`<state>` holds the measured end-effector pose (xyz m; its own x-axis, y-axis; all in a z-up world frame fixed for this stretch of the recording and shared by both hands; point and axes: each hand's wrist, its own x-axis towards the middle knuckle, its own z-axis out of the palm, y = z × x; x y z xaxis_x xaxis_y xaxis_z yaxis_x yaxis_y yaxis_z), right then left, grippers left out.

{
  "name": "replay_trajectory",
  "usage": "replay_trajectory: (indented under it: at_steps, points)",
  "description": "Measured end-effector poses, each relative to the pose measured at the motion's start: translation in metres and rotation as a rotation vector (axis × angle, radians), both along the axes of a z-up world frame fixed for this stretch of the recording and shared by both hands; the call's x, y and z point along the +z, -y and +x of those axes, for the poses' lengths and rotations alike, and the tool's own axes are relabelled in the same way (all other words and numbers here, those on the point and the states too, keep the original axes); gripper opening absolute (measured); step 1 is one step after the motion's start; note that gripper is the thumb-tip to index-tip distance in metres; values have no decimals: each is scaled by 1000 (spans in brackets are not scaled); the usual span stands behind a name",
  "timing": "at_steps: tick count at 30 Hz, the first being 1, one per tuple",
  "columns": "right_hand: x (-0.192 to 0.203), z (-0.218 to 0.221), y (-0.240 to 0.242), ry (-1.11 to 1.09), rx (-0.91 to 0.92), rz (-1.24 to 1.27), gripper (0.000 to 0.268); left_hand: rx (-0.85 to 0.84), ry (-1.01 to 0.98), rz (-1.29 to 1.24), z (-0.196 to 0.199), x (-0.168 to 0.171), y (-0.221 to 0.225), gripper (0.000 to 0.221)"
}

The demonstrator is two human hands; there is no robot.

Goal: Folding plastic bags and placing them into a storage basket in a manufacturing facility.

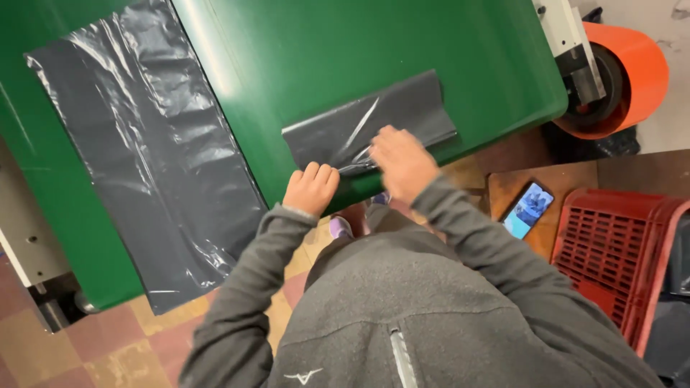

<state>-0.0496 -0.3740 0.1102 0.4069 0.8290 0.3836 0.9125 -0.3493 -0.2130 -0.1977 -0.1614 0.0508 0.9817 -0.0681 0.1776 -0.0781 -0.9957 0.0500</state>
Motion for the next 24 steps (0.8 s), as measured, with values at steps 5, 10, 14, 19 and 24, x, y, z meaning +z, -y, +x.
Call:
replay_trajectory:
  at_steps: [5, 10, 14, 19, 24]
  points:
    - [-76, -24, 5, -207, 320, 56, 57, -186, -521, -271, 54, 38, 18, 24]
    - [-98, -12, 45, -696, 290, 203, 41, -113, -626, -951, 131, 8, -5, 49]
    - [-135, 13, 57, -1298, 3, 487, 34, 291, -1054, -1734, 160, -72, -39, 76]
    - [-150, 59, 62, -1794, -304, 678, 34, 320, -380, -1085, 146, -67, -9, 48]
    - [-142, 66, 66, -1932, -506, 545, 28, 412, 58, -635, 134, -53, 29, 31]
